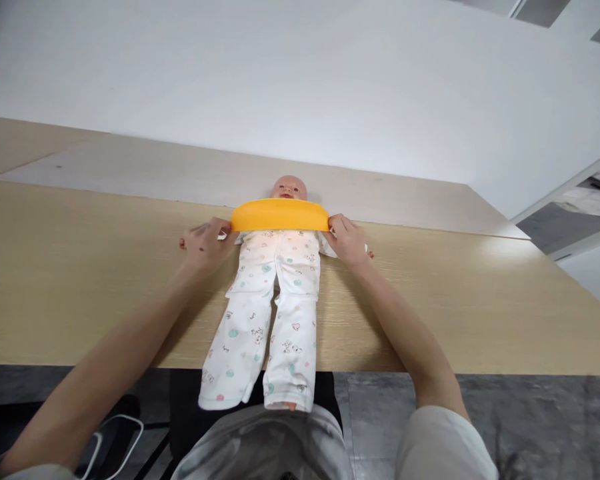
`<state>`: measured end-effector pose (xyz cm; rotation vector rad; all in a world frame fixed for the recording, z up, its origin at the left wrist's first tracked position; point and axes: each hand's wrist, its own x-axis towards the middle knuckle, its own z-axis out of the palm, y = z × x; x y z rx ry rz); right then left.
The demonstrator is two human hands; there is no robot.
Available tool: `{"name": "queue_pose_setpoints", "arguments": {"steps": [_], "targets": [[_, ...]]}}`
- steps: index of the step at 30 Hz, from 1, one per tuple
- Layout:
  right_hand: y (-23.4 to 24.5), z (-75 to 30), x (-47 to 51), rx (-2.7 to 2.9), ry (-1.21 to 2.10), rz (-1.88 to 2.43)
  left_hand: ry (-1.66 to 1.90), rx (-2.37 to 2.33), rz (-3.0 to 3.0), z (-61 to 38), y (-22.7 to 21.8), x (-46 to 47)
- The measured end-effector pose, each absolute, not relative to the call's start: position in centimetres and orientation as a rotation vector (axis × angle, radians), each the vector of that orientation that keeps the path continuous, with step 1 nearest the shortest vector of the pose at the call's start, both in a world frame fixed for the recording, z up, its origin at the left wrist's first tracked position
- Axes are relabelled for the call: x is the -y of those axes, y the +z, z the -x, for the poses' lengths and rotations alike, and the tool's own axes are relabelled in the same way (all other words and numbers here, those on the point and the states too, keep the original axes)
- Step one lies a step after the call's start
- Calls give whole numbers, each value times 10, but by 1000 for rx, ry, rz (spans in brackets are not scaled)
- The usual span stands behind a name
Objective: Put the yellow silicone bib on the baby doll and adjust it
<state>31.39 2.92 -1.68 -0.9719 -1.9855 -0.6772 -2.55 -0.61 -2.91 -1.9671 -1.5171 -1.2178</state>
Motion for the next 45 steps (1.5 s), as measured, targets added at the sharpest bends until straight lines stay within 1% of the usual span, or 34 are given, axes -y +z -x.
{"name": "queue_pose_setpoints", "arguments": {"steps": [7,12,23,25,29,37,40,45], "targets": [[-24,-313,-32,1980,-632,1005,-1234,1552,1946,24,-32,7],[-24,-313,-30,2013,-551,1026,-1211,1437,1982,24,-33,8],[-19,-317,-24,2160,-113,1060,-1125,1227,2314,28,-33,0],[-18,-317,-23,2241,-126,1038,-1157,1192,2335,29,-33,0],[-17,-317,-23,2339,-282,936,-1172,1183,2364,29,-30,2],[-17,-311,-18,2252,-396,938,-1183,1191,2390,24,-26,9],[-12,-308,-15,2279,-367,918,-1211,1103,2321,23,-25,9],[9,-310,-11,2499,-132,844,-1109,938,2388,24,-16,9]]}}
